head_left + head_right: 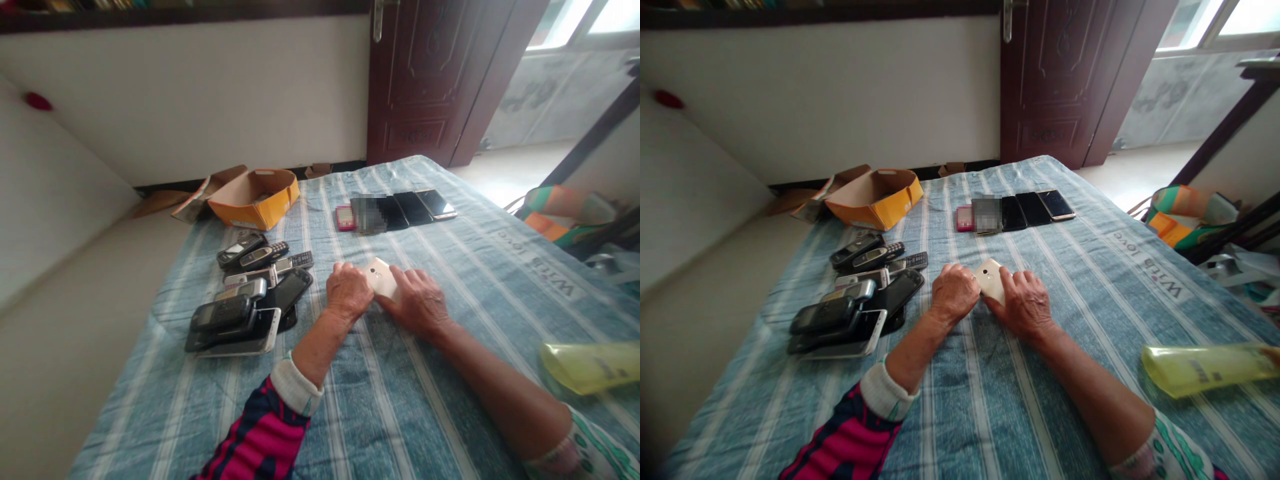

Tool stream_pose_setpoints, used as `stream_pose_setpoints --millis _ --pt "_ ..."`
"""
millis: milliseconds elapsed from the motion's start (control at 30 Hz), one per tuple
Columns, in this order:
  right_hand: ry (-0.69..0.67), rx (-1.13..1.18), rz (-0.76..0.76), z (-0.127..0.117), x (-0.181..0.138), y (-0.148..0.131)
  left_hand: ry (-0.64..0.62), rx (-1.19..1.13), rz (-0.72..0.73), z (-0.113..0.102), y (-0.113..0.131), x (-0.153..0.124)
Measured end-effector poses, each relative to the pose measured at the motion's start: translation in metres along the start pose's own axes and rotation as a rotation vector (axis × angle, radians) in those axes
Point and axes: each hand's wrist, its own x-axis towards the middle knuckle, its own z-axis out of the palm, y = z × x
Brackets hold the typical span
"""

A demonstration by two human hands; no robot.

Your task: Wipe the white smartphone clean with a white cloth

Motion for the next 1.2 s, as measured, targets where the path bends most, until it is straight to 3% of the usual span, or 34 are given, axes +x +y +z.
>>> stream_pose_setpoints --millis 267,733,933,1000,1200 --pt "0.046 0.119 0.038 0.004 0.004 0.016 -0.005 -0.018 0.049 0.002 0.001 -0.005" --pt "0.070 0.177 0.056 0.004 0.005 0.021 -0.020 -0.143 0.046 -0.003 0.018 -0.014" --pt "0.055 0.313 0.168 0.003 0.009 0.027 -0.155 -0.141 0.194 -0.009 0.037 -0.024" --pt "0.055 0.383 0.216 0.002 0.011 0.029 -0.119 -0.155 0.229 -0.011 0.040 -0.024" --pt "0.053 0.584 0.360 0.000 0.014 0.036 0.171 -0.148 0.252 -0.010 0.048 -0.009"
